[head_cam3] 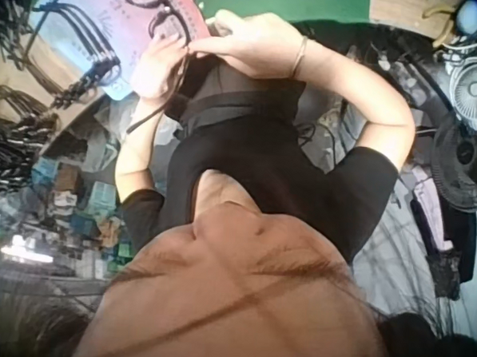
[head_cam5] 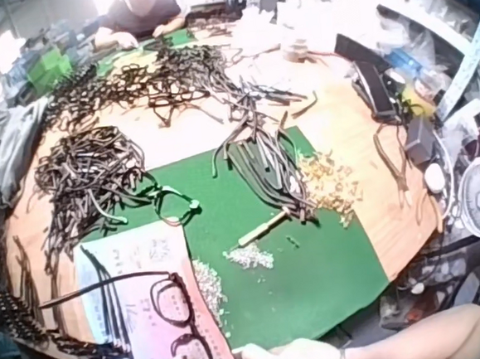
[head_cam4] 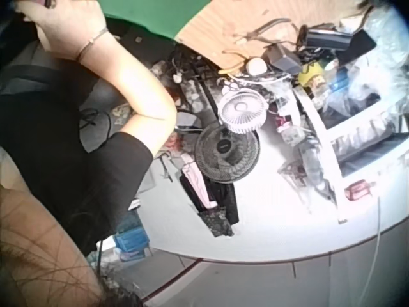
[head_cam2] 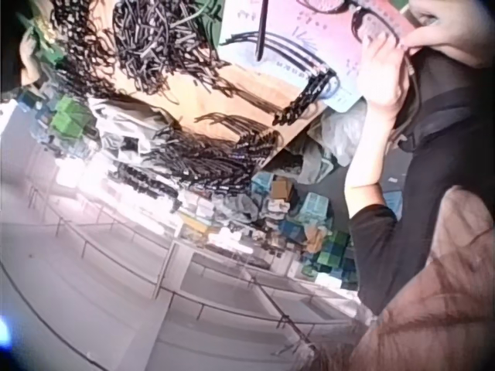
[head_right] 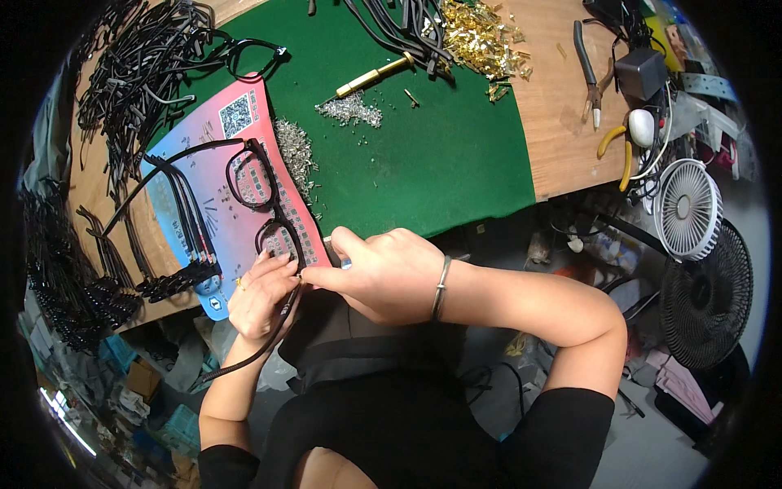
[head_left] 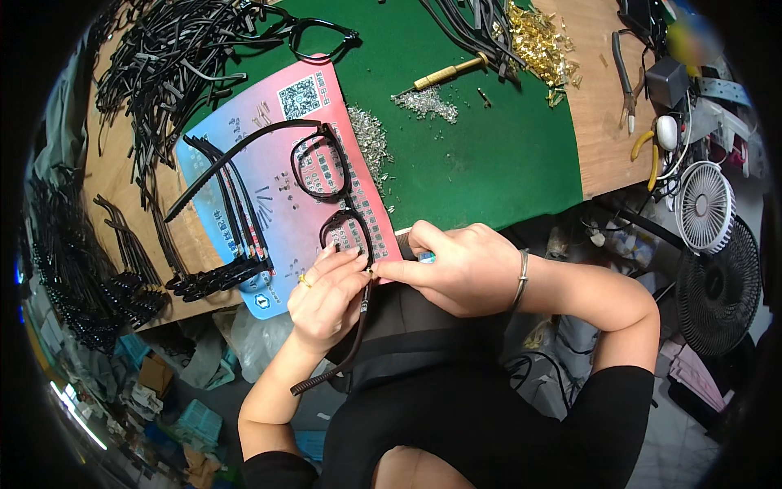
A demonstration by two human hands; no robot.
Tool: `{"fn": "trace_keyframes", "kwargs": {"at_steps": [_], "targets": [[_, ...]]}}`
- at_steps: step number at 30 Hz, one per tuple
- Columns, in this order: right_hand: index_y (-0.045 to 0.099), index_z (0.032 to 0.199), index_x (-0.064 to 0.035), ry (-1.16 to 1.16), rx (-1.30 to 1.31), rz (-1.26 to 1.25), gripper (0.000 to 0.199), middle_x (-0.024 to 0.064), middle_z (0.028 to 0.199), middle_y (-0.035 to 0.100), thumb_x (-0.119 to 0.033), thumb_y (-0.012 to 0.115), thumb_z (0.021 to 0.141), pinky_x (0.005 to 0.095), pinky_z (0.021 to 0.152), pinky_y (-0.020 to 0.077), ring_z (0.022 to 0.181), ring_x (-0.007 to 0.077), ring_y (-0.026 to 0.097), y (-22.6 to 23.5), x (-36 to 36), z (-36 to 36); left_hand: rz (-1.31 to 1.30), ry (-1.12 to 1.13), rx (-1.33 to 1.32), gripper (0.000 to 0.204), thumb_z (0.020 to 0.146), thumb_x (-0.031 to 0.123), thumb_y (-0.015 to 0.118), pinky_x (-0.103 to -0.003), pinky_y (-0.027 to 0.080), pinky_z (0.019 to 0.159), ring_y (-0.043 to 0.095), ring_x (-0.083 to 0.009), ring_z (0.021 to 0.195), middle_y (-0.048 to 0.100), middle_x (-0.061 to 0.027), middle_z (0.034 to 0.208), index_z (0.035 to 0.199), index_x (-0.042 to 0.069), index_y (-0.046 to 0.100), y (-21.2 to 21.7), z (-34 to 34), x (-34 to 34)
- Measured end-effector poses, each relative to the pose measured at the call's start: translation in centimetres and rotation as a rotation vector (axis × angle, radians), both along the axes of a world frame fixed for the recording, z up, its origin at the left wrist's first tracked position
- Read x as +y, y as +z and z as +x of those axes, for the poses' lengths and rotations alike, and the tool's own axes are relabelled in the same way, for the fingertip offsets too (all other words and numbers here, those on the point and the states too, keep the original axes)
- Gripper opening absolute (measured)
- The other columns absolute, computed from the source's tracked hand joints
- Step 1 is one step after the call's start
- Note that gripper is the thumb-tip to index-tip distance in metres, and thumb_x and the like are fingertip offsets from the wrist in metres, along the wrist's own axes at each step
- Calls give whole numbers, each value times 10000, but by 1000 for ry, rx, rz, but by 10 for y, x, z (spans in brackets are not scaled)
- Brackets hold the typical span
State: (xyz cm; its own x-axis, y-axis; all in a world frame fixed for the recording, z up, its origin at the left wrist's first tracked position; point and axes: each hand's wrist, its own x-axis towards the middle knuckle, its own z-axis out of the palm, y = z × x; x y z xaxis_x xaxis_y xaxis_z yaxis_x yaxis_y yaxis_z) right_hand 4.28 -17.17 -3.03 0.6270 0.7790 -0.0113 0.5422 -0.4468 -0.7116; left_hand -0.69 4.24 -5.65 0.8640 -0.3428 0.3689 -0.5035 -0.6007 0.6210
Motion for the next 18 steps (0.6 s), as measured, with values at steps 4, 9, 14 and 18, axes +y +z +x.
{"fn": "trace_keyframes", "kwargs": {"at_steps": [4,9,14,18], "targets": [[563,1065,-164,25,-7,11,331,118,805,504,-131,596,737,349,439,486,483,248,572,2,-1,3,-2,-3,-3,131,673,-36,689,-405,515,857,661,-255,846,667,-93,837,779,24,639,1,1,0],[582,1080,-152,113,-108,-92,335,73,803,518,-145,613,746,307,430,483,514,194,587,4,1,10,-13,4,-23,127,672,-21,708,-401,516,855,661,-249,839,668,-90,833,765,28,635,-1,0,-1],[532,959,-101,123,-77,-23,200,109,776,498,-169,594,780,354,418,472,486,244,577,1,4,13,-56,4,-24,129,677,8,730,-396,512,860,661,-240,822,669,-86,827,760,32,634,-1,1,0],[555,990,-95,143,-79,-42,213,77,759,482,-174,602,798,324,417,464,518,206,580,1,5,14,-53,-7,-23,132,676,20,738,-393,511,862,660,-240,815,669,-87,822,754,36,633,-1,1,1]]}}
